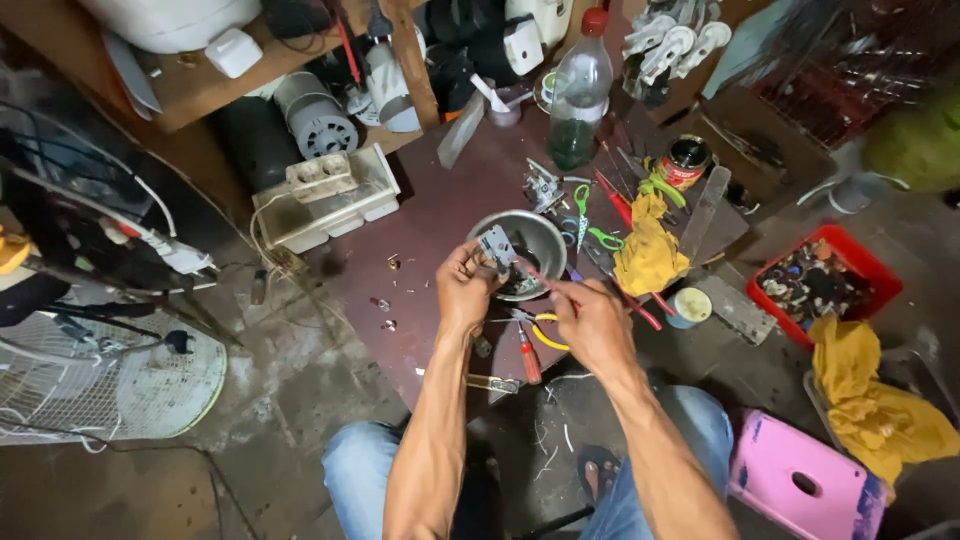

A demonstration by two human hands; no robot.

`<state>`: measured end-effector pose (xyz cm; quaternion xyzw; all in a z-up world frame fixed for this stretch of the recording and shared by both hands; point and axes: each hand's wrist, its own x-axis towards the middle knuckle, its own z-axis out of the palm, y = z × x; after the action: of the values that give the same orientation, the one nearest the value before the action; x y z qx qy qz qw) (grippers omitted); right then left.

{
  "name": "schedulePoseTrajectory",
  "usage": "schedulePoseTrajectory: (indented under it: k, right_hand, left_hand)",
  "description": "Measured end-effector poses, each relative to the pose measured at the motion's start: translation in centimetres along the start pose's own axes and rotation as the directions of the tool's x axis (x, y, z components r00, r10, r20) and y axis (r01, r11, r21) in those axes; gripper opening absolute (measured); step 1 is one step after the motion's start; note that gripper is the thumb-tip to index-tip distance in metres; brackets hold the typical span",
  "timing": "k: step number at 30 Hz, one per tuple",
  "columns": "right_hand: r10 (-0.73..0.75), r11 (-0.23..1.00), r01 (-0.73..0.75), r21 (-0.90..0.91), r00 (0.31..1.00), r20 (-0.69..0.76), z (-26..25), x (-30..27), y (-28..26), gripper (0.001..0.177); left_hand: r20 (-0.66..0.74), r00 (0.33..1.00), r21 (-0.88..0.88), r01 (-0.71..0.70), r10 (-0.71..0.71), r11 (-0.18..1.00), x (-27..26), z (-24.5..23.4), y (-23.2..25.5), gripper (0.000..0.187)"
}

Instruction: Cleaning and repairing small electronic components using a cloth and hand tools

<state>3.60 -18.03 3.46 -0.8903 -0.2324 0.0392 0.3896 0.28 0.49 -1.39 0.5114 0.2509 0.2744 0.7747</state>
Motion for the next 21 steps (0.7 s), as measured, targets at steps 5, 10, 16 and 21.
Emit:
schedulePoseTrajectory:
  k: [5, 10, 16, 21]
  right_hand:
    - [-0.094, 0.993, 0.105, 0.063, 0.984, -0.153, 1.1, 1.8, -0.2, 0.023]
    - [-0.055, 0.998, 0.055, -0.003, 0.995, -0.083, 2.3, 1.1, 1.8, 0.022]
    - [0.053, 0.997, -0.052, -0.060, 0.999, 0.011, 0.6, 0.6, 0.1, 0.026]
    - [0.237, 0.916, -0.144, -0.375, 0.948, 0.214, -0.2, 2.5, -2.0, 0.038]
  left_hand:
    - [0.020, 0.999, 0.047, -0.046, 0.045, 0.998, -0.3, 0.4, -0.7, 0.036]
    - [-0.058, 0.996, 0.038, -0.065, 0.067, 0.997, -1.2, 1.1, 2.7, 0.037]
    - [-0.082, 0.995, 0.060, -0.055, 0.060, 0.997, -1.2, 1.2, 1.4, 0.039]
    - [-0.109, 0.984, 0.138, -0.125, 0.140, 0.983, -0.7, 0.4, 2.2, 0.037]
